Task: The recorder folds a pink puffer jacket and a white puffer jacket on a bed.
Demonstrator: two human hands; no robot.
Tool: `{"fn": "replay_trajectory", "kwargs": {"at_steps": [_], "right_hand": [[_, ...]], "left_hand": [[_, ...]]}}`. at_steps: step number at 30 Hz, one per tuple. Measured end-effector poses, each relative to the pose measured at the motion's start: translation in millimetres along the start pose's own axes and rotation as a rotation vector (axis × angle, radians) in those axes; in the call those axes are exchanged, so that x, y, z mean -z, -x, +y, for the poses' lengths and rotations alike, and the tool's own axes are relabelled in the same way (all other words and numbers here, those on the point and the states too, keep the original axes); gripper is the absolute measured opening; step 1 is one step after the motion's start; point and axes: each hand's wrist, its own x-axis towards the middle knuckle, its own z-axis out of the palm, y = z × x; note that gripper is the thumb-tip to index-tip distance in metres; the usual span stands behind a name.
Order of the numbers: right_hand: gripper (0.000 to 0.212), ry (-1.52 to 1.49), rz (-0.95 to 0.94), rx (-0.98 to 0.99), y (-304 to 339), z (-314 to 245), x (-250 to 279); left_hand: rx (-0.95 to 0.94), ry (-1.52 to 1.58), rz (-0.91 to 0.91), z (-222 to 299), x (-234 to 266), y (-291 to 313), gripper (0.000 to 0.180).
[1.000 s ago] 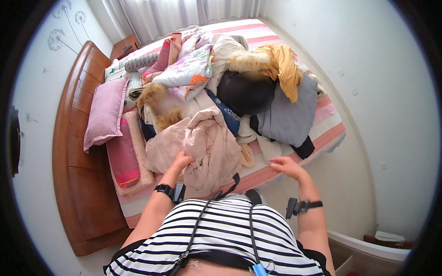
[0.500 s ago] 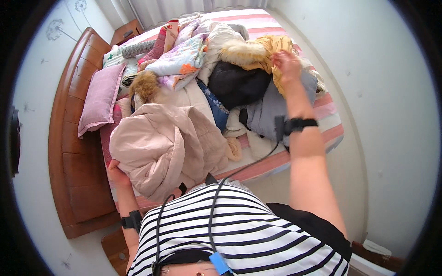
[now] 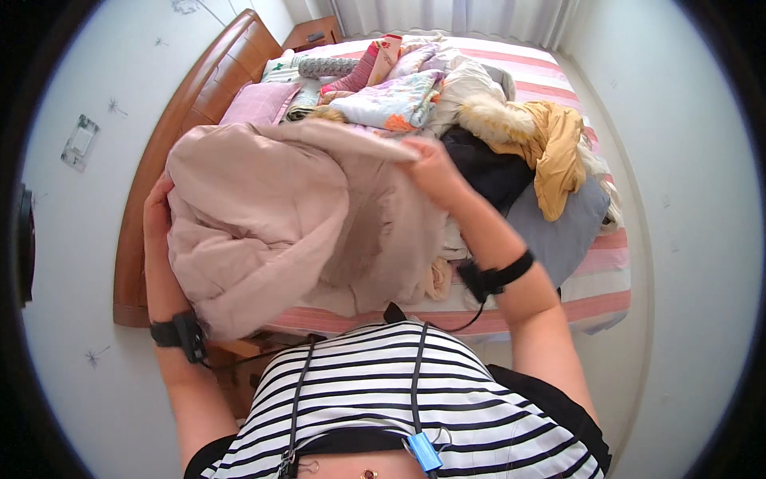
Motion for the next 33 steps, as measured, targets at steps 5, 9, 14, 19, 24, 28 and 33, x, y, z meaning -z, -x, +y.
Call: {"fn": "replay_trajectory", "kwargs": {"at_steps": [5, 9, 14, 19, 24, 28, 33], "right_hand": [[0.017, -0.142, 0.001, -0.072, 16, -113, 1], [0.019, -0.268, 0.049, -0.198, 20, -117, -2], [0.022, -0.229, 0.113, -0.307, 52, -78, 7], [0.020, -0.306, 0.193, -0.345, 96, -66, 1], [0.012, -0.193, -0.036, -0.294, 151, -88, -37], [0.012, -0.055, -0.223, -0.201, 175, -107, -52], [0.012, 0.024, -0.083, -0.090, 200, -109, -45]], "left_hand": [[-0.364, -0.613, 0.113, -24, 45, -10, 0.024], [-0.446, -0.984, 0.210, -132, 139, -7, 0.032], [0.901, -0.374, 0.167, -310, 135, 56, 0.110], [1.033, 0.073, 0.028, -376, 74, 80, 0.103], [0.735, 0.734, -0.349, -357, 39, 60, 0.066], [0.351, 0.548, -0.196, -355, 47, 59, 0.057], [0.250, 0.589, -0.211, -307, 62, 36, 0.056]]}}
